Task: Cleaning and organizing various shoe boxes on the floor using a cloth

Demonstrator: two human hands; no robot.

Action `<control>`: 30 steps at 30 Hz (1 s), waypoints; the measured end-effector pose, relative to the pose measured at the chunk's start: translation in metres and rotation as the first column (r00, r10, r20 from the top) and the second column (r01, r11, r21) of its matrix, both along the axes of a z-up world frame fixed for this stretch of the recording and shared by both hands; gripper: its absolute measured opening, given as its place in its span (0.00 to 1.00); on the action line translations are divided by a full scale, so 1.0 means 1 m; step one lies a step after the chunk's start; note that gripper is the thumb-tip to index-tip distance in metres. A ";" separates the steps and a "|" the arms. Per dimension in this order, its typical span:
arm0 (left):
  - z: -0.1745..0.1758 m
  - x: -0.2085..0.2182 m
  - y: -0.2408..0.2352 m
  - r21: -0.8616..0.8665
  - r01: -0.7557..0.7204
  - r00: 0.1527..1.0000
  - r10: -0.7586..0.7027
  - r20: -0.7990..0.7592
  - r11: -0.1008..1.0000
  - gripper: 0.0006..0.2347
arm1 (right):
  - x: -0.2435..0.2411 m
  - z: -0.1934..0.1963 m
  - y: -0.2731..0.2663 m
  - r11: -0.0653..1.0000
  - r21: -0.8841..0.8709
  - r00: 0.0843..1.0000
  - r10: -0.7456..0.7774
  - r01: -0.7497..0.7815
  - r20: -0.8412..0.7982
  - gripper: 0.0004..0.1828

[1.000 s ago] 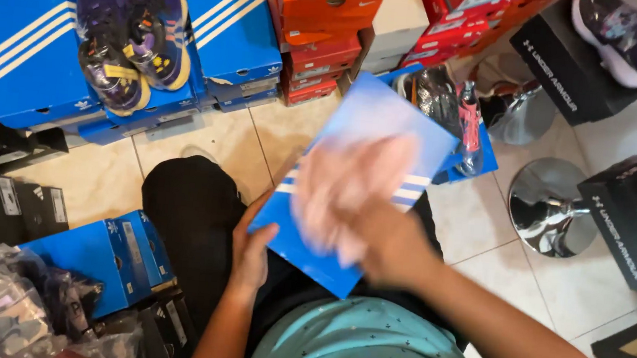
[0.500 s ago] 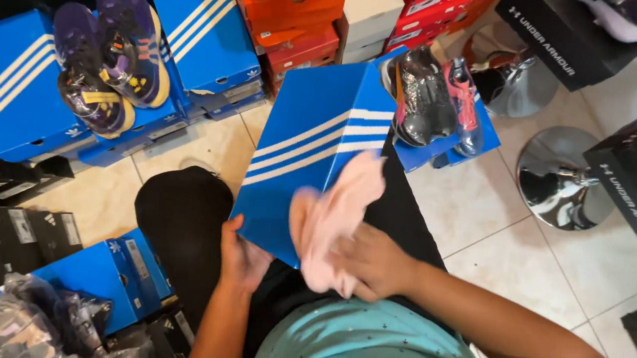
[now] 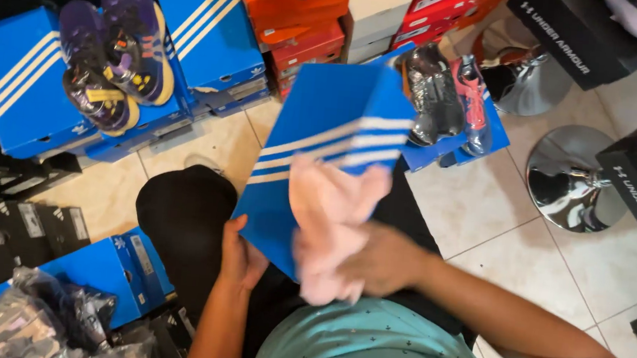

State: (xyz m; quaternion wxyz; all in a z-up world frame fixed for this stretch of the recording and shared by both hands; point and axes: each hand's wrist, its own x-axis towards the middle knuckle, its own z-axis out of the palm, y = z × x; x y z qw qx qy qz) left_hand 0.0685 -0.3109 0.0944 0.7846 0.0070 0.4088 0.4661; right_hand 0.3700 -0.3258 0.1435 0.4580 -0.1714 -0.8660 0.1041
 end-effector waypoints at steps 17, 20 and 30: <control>0.075 0.020 0.013 0.556 0.640 0.745 -0.249 -0.619 0.530 0.44 | 0.096 0.140 0.024 0.419 -0.900 0.742 -0.564 -0.121 -0.363 0.48; 0.102 0.030 0.031 0.550 0.785 0.608 -0.186 -0.772 0.284 0.64 | 0.175 0.059 -0.023 0.497 -0.796 0.384 -0.699 -0.346 -0.603 0.16; 0.079 0.036 0.045 0.515 0.857 0.366 0.676 -0.640 0.023 0.57 | 0.111 0.134 -0.004 0.275 -0.943 0.547 -0.769 -0.185 -0.331 0.41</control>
